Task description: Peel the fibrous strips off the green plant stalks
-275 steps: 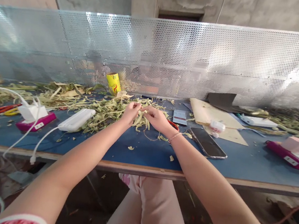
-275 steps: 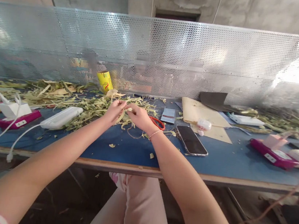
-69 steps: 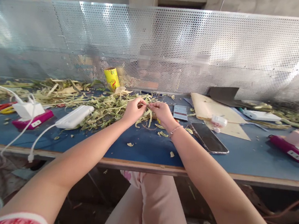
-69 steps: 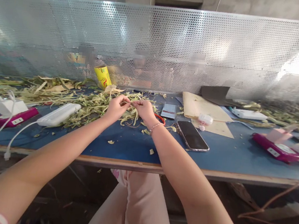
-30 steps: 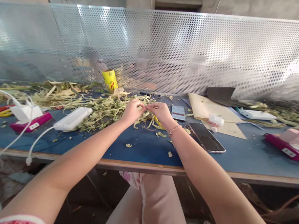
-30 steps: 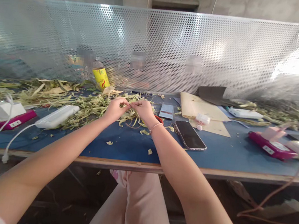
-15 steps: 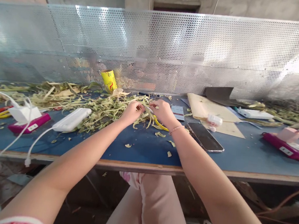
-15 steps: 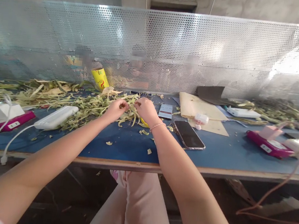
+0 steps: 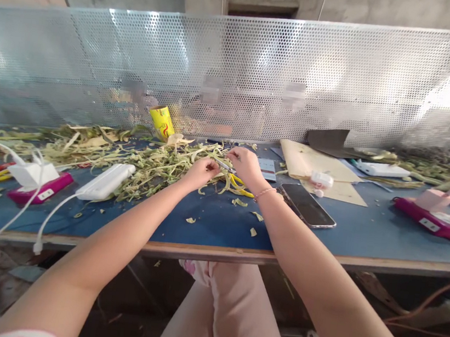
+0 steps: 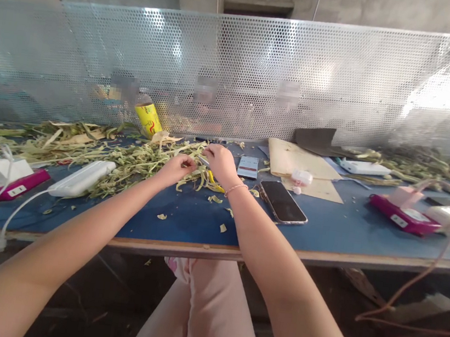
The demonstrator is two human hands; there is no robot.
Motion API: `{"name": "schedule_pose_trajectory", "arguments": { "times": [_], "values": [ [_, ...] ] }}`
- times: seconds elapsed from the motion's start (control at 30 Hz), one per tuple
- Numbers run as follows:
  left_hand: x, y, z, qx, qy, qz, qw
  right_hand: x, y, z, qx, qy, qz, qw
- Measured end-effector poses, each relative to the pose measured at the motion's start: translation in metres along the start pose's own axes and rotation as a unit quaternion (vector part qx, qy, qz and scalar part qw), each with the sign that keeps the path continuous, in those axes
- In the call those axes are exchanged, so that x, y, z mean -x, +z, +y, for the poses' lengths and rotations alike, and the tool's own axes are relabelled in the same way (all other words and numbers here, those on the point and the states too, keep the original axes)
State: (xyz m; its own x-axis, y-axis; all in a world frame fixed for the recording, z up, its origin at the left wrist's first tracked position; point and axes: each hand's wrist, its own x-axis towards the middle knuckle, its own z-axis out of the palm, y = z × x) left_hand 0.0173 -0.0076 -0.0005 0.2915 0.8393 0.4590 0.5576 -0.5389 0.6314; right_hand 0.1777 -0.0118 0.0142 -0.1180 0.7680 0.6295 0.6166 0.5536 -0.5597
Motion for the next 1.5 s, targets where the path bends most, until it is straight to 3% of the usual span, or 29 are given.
{"name": "schedule_pose_trajectory", "arguments": {
  "times": [0.23, 0.33, 0.57, 0.83, 1.0, 1.17, 1.5],
  "values": [
    [0.003, 0.001, 0.004, -0.065, 0.089, 0.043, 0.993, 0.000, 0.006, -0.007, -0.076, 0.071, -0.025, 0.994],
    [0.005, 0.001, 0.009, -0.081, 0.095, 0.043, 0.991, 0.000, 0.007, -0.011, -0.074, 0.101, -0.034, 0.992],
    [0.011, -0.001, 0.021, -0.070, 0.050, -0.030, 0.996, 0.001, 0.006, -0.009, -0.139, 0.102, -0.050, 0.984],
    [0.017, -0.004, 0.032, -0.019, 0.062, -0.098, 0.993, 0.002, 0.004, -0.009, -0.236, 0.153, -0.041, 0.959],
    [0.017, -0.006, 0.032, 0.037, 0.038, -0.132, 0.990, 0.001, 0.002, -0.010, -0.377, 0.198, -0.037, 0.904],
    [0.018, -0.007, 0.036, 0.014, 0.021, -0.130, 0.991, 0.001, 0.002, -0.012, -0.490, 0.225, -0.062, 0.840],
    [0.015, -0.008, 0.038, -0.056, 0.039, -0.141, 0.988, 0.002, 0.001, -0.019, -0.576, 0.256, -0.090, 0.771]
  ]
}}
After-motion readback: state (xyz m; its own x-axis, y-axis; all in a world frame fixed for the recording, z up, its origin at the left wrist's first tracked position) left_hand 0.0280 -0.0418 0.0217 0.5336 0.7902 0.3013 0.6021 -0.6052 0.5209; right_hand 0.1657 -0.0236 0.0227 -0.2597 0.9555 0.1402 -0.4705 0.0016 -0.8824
